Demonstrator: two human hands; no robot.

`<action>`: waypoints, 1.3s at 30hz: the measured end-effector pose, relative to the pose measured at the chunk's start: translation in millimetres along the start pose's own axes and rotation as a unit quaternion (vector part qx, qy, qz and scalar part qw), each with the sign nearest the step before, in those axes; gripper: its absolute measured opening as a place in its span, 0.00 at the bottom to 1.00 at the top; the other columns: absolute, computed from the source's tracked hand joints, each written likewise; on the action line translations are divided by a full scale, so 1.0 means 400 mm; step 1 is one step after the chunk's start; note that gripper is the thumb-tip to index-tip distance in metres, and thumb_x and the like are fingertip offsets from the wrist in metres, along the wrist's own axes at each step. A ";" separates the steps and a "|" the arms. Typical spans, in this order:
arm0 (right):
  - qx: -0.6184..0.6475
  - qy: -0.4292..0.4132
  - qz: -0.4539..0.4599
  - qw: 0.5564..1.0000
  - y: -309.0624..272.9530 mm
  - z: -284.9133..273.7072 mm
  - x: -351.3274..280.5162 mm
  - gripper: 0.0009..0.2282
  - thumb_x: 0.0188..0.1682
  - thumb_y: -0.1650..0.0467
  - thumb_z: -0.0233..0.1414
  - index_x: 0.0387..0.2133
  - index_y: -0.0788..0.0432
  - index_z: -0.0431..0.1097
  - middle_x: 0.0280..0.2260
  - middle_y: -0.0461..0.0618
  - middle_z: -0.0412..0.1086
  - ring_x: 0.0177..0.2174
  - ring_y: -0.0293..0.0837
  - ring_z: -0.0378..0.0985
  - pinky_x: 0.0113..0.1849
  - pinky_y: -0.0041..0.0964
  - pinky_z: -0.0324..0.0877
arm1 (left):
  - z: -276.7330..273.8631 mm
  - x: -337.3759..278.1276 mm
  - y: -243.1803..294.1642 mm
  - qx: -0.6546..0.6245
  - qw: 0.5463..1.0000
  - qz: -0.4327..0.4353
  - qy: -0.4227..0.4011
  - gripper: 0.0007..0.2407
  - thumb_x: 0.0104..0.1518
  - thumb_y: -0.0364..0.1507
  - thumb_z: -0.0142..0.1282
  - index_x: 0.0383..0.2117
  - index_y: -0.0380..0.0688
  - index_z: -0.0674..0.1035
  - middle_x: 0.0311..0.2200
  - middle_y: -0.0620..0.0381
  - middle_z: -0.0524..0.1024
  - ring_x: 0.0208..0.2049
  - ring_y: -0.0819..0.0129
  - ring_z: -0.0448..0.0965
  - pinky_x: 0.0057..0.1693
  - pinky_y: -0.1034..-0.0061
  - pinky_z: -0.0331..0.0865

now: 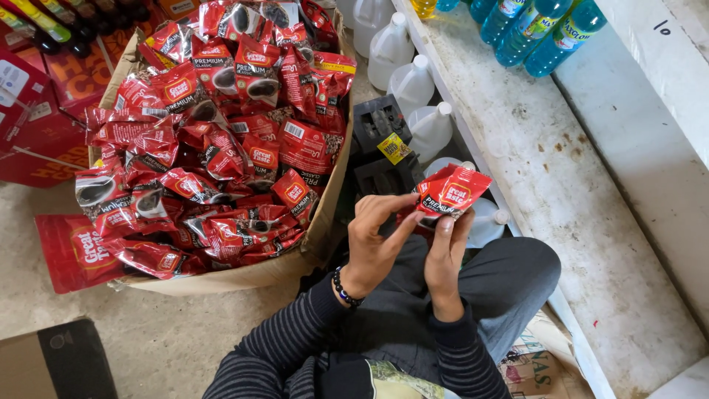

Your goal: Stocking small coffee sachets from a cardboard box onto a grocery store shelf.

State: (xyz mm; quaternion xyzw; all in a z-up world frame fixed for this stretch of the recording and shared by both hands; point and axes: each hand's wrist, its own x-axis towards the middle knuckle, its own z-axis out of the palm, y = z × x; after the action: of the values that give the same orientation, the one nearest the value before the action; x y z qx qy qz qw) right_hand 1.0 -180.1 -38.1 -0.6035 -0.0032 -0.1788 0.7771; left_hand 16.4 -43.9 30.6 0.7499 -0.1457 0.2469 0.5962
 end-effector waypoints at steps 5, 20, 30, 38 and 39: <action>-0.010 0.000 -0.012 1.000 0.000 0.001 -0.001 0.19 0.63 0.60 0.42 0.58 0.60 0.53 0.51 0.49 0.64 0.48 0.39 0.71 0.47 0.36 0.73 | 0.017 -0.016 -0.016 -0.036 0.998 -0.044 -0.011 0.09 0.57 0.24 0.68 0.43 0.44 0.85 0.37 0.60 0.81 0.40 0.69 0.79 0.50 0.75 0.70; -0.075 0.002 -0.064 0.995 -0.002 -0.010 -0.010 0.18 0.64 0.62 0.44 0.59 0.61 0.58 0.51 0.46 0.65 0.49 0.36 0.65 0.53 0.31 0.63 | 0.071 -0.041 -0.068 -0.436 0.878 -0.195 -0.008 0.03 0.62 0.18 0.60 0.38 0.33 0.77 0.58 0.44 0.73 0.52 0.71 0.76 0.59 0.75 0.73; 0.157 -0.014 -0.004 0.988 -0.097 -0.084 0.072 0.18 0.57 0.67 0.54 0.56 0.66 0.63 0.50 0.59 0.72 0.50 0.50 0.76 0.55 0.47 0.71 | 0.048 -0.040 -0.031 -0.368 0.898 -0.208 -0.117 0.04 0.59 0.20 0.63 0.32 0.34 0.78 0.54 0.47 0.77 0.50 0.73 0.77 0.55 0.79 0.72; 0.183 0.046 0.034 0.981 -0.090 -0.135 0.088 0.02 0.55 0.76 0.57 0.36 0.63 0.71 0.38 0.58 0.74 0.41 0.51 0.79 0.51 0.49 0.75 | 0.067 -0.045 -0.023 -0.305 0.921 -0.187 -0.154 0.06 0.57 0.21 0.65 0.28 0.33 0.78 0.50 0.47 0.80 0.49 0.70 0.79 0.56 0.78 0.72; 0.171 0.059 0.033 0.983 -0.096 -0.137 0.087 0.01 0.55 0.76 0.57 0.35 0.64 0.72 0.36 0.58 0.75 0.41 0.51 0.80 0.49 0.47 0.75 | 0.072 -0.046 -0.022 -0.316 0.915 -0.196 -0.156 0.06 0.57 0.21 0.65 0.27 0.33 0.78 0.50 0.47 0.80 0.49 0.70 0.79 0.55 0.77 0.72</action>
State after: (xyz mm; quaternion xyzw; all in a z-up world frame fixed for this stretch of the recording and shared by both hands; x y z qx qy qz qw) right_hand 11.4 -249.0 -9.4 -0.4498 0.0323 -0.1851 0.8732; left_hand 11.3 -70.9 8.6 0.5648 -0.1575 -0.0539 0.8083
